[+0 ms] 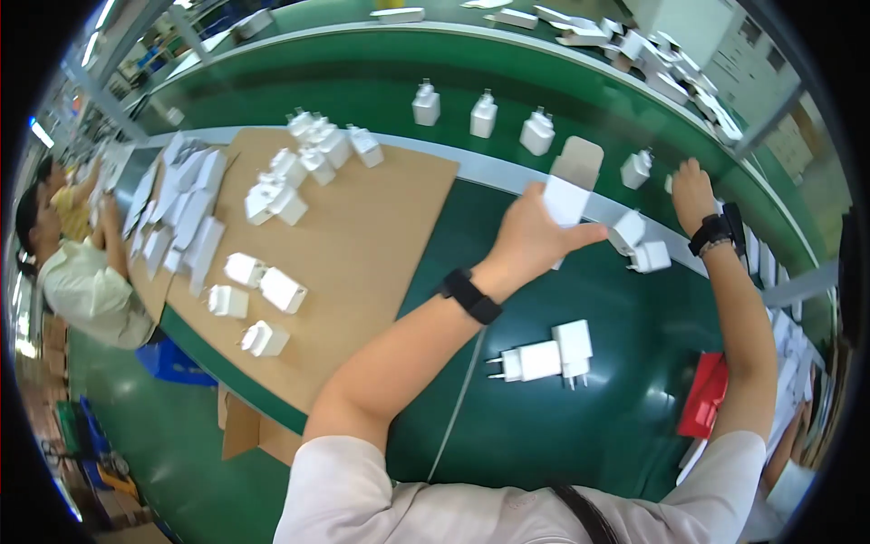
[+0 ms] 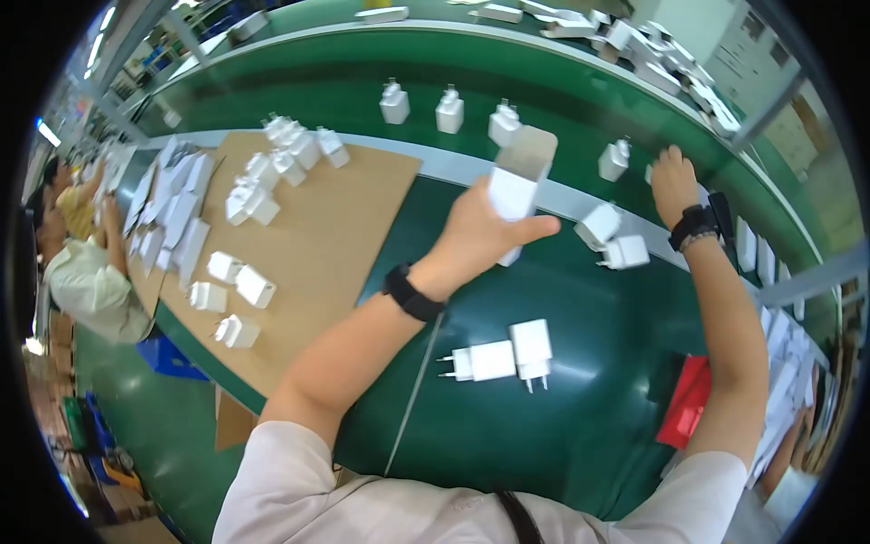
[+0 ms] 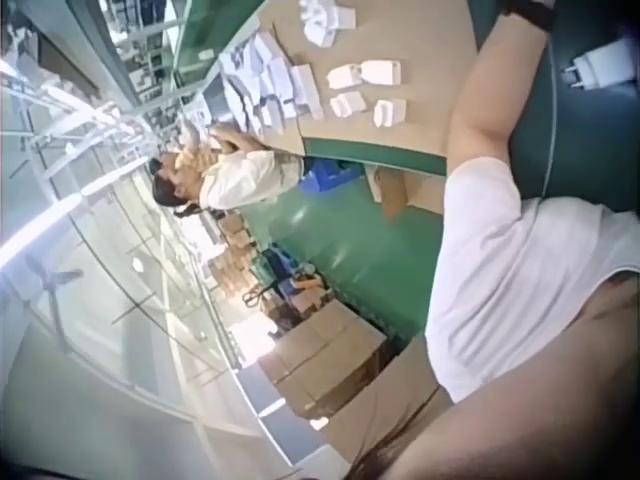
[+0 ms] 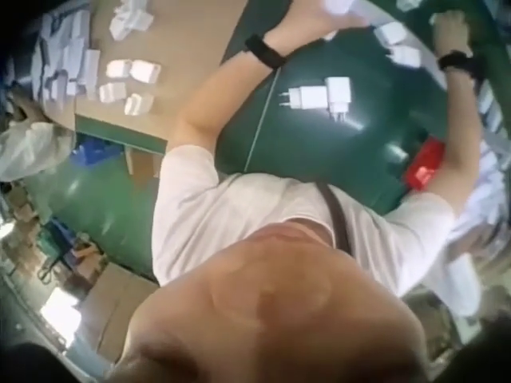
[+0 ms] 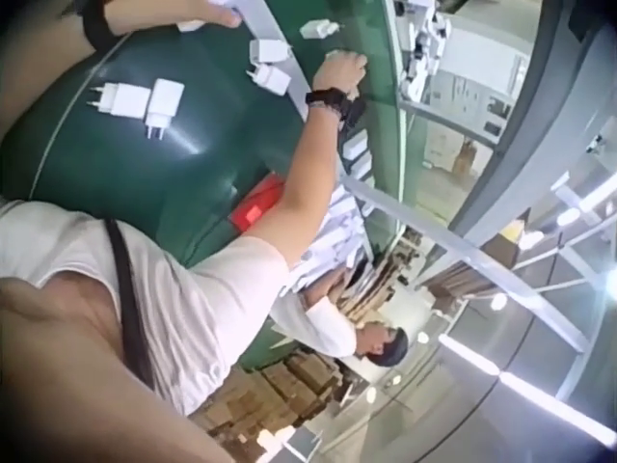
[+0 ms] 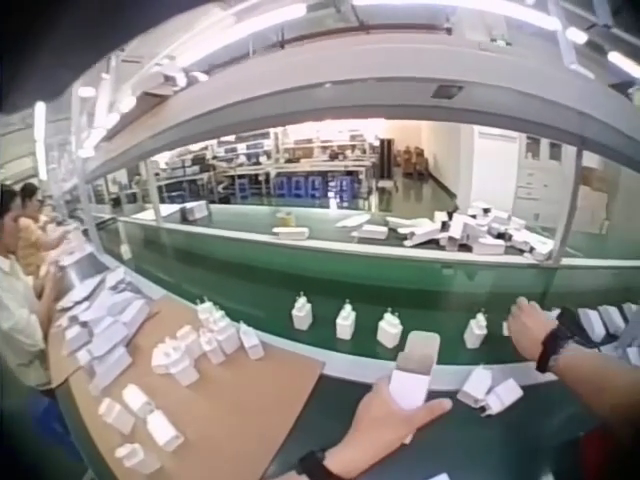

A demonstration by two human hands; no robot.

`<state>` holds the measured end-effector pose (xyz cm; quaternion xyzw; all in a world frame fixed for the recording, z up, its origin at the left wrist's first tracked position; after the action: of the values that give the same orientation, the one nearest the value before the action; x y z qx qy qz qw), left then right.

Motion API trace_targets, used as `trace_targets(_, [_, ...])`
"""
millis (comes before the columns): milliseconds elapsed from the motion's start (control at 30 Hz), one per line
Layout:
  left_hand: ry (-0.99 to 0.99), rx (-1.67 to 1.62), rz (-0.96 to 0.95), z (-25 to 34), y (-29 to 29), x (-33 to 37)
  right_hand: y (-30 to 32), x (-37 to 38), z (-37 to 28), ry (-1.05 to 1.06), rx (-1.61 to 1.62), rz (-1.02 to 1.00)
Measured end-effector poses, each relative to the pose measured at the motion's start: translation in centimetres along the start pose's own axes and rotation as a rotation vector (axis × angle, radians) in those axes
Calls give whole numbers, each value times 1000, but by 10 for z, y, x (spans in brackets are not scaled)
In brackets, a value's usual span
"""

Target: The person packages power adapters by hand, picking up a box and an adapter, sliding the adapter into the box, and closing the box flaps. The person then places the packaged box onto a conveyor belt and repeats the process.

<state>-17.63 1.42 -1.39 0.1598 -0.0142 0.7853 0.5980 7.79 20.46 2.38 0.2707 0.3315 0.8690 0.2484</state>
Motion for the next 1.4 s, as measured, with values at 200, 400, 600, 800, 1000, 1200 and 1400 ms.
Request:
trace_targets(200, [-121, 338, 92, 18, -1, -14, 158, 6, -42, -280, 1880, 361])
trace_targets(400, [-227, 328, 134, 29, -14, -23, 171, 1, -82, -256, 1964, 373])
trace_targets(600, [-192, 293, 181, 24, -9, -21, 173, 1, -79, -241, 1992, 346])
trace_targets(800, [-330, 449, 153, 25, -13, -22, 172, 2, -79, -148, 1677, 147])
trace_targets(1000, [-169, 305, 183, 24, -13, -20, 168, -7, -66, -158, 1758, 266])
trace_targets(1200, [-270, 466, 180, 23, -13, -20, 182, -5, -81, -92, 1425, 334])
trace_targets(1400, [-194, 300, 206, 26, -12, -19, 176, -11, -70, -62, 1345, 532])
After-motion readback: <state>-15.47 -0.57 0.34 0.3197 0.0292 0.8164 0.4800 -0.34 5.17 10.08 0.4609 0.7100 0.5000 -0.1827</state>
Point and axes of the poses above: each hand's wrist, its own x-axis towards the middle knuckle, its own y-axis out of the back of the hand, z = x × y, the point moved 3 cm from there along x, towards the middle knuckle, and after that the axes turned 5 degrees about x, right-handed, at the moved point
